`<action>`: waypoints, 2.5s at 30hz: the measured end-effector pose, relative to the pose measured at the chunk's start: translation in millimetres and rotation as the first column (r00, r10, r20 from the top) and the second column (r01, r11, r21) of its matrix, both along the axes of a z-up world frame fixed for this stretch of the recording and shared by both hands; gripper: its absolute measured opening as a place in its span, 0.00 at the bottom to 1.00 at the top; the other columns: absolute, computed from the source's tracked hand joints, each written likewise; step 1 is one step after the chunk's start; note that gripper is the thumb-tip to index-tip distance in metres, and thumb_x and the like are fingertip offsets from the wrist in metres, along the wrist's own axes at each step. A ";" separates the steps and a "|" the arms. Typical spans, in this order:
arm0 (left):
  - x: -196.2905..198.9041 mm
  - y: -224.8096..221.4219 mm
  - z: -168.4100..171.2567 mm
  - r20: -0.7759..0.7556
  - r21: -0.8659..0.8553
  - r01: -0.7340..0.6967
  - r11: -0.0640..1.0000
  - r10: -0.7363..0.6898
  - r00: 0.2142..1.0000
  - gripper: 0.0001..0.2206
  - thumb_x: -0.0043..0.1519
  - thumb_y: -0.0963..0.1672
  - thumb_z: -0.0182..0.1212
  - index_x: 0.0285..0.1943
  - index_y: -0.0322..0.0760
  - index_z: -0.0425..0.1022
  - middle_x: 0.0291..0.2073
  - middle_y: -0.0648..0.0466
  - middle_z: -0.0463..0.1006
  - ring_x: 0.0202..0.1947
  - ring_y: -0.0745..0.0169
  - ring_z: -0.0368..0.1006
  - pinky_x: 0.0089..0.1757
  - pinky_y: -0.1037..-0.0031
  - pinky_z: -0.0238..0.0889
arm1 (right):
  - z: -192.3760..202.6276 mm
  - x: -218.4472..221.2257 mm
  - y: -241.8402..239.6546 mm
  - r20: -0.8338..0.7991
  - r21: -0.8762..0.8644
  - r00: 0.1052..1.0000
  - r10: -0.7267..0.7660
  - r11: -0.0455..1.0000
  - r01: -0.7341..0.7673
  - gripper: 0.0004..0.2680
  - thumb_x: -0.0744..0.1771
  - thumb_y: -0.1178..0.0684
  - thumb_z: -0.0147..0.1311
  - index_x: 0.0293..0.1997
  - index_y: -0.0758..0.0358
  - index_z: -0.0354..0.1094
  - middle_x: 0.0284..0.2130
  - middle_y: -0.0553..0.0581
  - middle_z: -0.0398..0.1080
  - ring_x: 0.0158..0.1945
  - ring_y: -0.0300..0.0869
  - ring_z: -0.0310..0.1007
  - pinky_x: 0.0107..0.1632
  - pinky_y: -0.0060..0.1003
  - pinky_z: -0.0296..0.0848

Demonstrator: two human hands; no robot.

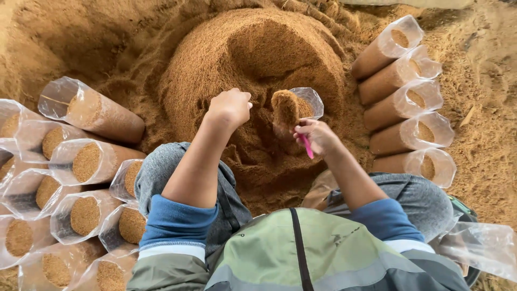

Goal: Filling plastic bags with a granular substrate using a small hand scoop at a fast pace.

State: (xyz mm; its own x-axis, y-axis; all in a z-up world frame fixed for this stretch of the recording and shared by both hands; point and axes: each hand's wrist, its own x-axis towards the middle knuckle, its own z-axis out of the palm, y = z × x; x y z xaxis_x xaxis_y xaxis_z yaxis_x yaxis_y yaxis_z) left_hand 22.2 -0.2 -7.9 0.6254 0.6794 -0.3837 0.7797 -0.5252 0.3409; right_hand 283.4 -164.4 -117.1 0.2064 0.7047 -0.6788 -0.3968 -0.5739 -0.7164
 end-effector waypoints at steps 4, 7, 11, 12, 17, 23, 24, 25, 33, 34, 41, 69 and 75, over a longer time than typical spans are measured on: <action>3.9 -1.5 3.5 -0.018 -0.006 0.006 1.000 -0.006 1.000 0.13 0.67 0.45 0.49 0.55 0.41 0.77 0.50 0.42 0.75 0.51 0.37 0.75 0.50 0.44 0.68 | 4.9 32.2 1.3 0.271 0.025 0.963 0.014 0.999 -0.021 0.18 0.67 0.62 0.55 0.64 0.72 0.59 0.35 0.60 0.74 0.30 0.40 0.77 0.33 0.32 0.81; 8.9 -3.9 7.2 -0.028 0.007 0.012 1.000 -0.012 1.000 0.13 0.68 0.47 0.49 0.56 0.42 0.76 0.51 0.43 0.75 0.53 0.37 0.74 0.52 0.44 0.68 | -18.0 49.8 11.7 0.631 0.020 0.775 0.038 0.998 -0.065 0.13 0.65 0.62 0.56 0.55 0.67 0.66 0.24 0.59 0.73 0.22 0.41 0.76 0.25 0.31 0.78; 19.2 -17.0 19.7 -0.051 0.039 0.013 0.999 -0.011 0.999 0.13 0.68 0.47 0.49 0.57 0.43 0.76 0.52 0.44 0.75 0.55 0.38 0.74 0.53 0.45 0.68 | -24.6 33.5 22.5 0.951 -0.305 -0.124 0.282 0.916 -0.262 0.08 0.65 0.59 0.51 0.47 0.63 0.60 0.41 0.66 0.68 0.35 0.64 0.78 0.38 0.61 0.81; 20.7 -18.6 17.7 -0.060 0.053 0.002 0.999 0.001 0.998 0.13 0.68 0.47 0.49 0.57 0.43 0.76 0.52 0.44 0.75 0.55 0.38 0.74 0.53 0.45 0.68 | -6.5 24.1 23.2 0.956 -0.290 -0.118 0.267 0.917 -0.275 0.08 0.65 0.59 0.51 0.47 0.63 0.60 0.41 0.66 0.68 0.35 0.64 0.78 0.38 0.61 0.81; 25.6 -33.6 -8.6 -0.018 -0.053 -0.040 0.998 0.039 0.999 0.18 0.71 0.48 0.46 0.68 0.48 0.70 0.57 0.43 0.75 0.60 0.41 0.71 0.55 0.48 0.67 | 6.8 37.8 24.5 0.993 -0.117 -0.045 0.109 0.957 -0.265 0.11 0.65 0.66 0.47 0.51 0.59 0.58 0.44 0.61 0.64 0.43 0.62 0.76 0.45 0.61 0.78; 42.6 -75.4 -68.3 -0.113 -0.196 -0.120 0.973 0.099 0.989 0.20 0.68 0.49 0.52 0.70 0.46 0.69 0.63 0.43 0.74 0.64 0.41 0.68 0.59 0.49 0.64 | 24.8 59.7 31.5 0.948 0.135 0.305 -0.088 0.982 -0.134 0.10 0.67 0.55 0.54 0.52 0.53 0.58 0.46 0.59 0.68 0.51 0.61 0.75 0.49 0.57 0.74; 51.6 -77.2 -66.1 -0.115 -0.196 -0.120 0.973 0.099 0.988 0.20 0.68 0.49 0.52 0.70 0.46 0.69 0.63 0.43 0.74 0.64 0.41 0.68 0.59 0.49 0.64 | 17.3 61.9 30.2 0.948 0.134 0.307 -0.088 0.982 -0.134 0.10 0.67 0.55 0.54 0.52 0.53 0.58 0.46 0.59 0.68 0.51 0.61 0.75 0.49 0.57 0.74; 59.9 -77.3 -64.0 -0.094 -0.188 -0.132 0.973 0.117 0.989 0.21 0.69 0.50 0.51 0.71 0.47 0.67 0.64 0.43 0.72 0.65 0.42 0.67 0.60 0.49 0.63 | 9.6 63.3 30.7 0.928 0.124 0.361 -0.087 0.989 -0.082 0.12 0.66 0.54 0.56 0.53 0.54 0.59 0.46 0.61 0.70 0.51 0.61 0.75 0.49 0.57 0.74; 99.3 -53.1 -98.7 0.109 -0.184 -0.339 0.922 0.362 0.926 0.31 0.68 0.56 0.44 0.79 0.46 0.52 0.67 0.40 0.66 0.67 0.43 0.65 0.60 0.52 0.64 | -14.4 48.7 38.6 0.847 -0.078 0.529 0.047 0.996 0.036 0.24 0.61 0.31 0.68 0.54 0.53 0.64 0.48 0.63 0.74 0.53 0.60 0.75 0.52 0.59 0.73; 102.0 -53.1 -97.4 0.143 -0.215 -0.410 0.886 0.444 0.885 0.33 0.67 0.57 0.45 0.80 0.44 0.50 0.68 0.39 0.63 0.68 0.41 0.64 0.60 0.51 0.63 | -3.7 39.1 36.6 0.861 -0.101 0.501 0.092 0.995 -0.009 0.22 0.62 0.35 0.66 0.53 0.56 0.64 0.48 0.65 0.73 0.54 0.61 0.74 0.53 0.60 0.72; 124.7 -47.9 -143.6 0.290 -0.349 -0.549 0.759 0.645 0.707 0.20 0.64 0.54 0.54 0.63 0.50 0.74 0.45 0.47 0.82 0.50 0.42 0.79 0.46 0.52 0.73 | -79.2 59.0 46.0 0.890 -0.225 0.395 0.227 0.973 -0.051 0.10 0.67 0.44 0.56 0.50 0.53 0.68 0.41 0.62 0.76 0.51 0.59 0.77 0.52 0.57 0.73; 131.3 -66.2 -95.3 0.305 -0.291 -0.477 0.829 0.553 0.775 0.21 0.68 0.45 0.46 0.71 0.44 0.68 0.52 0.35 0.79 0.55 0.32 0.75 0.51 0.48 0.70 | -23.4 41.1 30.6 0.863 -0.264 0.438 0.253 0.964 -0.036 0.10 0.67 0.47 0.54 0.51 0.51 0.70 0.44 0.65 0.76 0.54 0.61 0.75 0.55 0.60 0.72; 135.7 -54.5 -130.7 0.187 -0.266 -0.516 0.815 0.568 0.801 0.25 0.67 0.49 0.48 0.76 0.52 0.61 0.56 0.40 0.78 0.56 0.39 0.75 0.52 0.50 0.69 | -47.2 49.8 33.0 0.863 -0.309 0.410 0.294 0.951 -0.031 0.11 0.65 0.42 0.56 0.49 0.48 0.70 0.42 0.61 0.76 0.53 0.58 0.76 0.55 0.58 0.72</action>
State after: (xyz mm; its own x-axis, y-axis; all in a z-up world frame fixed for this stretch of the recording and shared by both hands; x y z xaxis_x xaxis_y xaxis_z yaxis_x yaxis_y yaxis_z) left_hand 157.8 -54.7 -138.7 0.2673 0.8641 -0.4265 0.7923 0.0548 0.6076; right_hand 333.3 -131.3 -164.4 0.6816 0.6625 -0.3107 0.5078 -0.7339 -0.4511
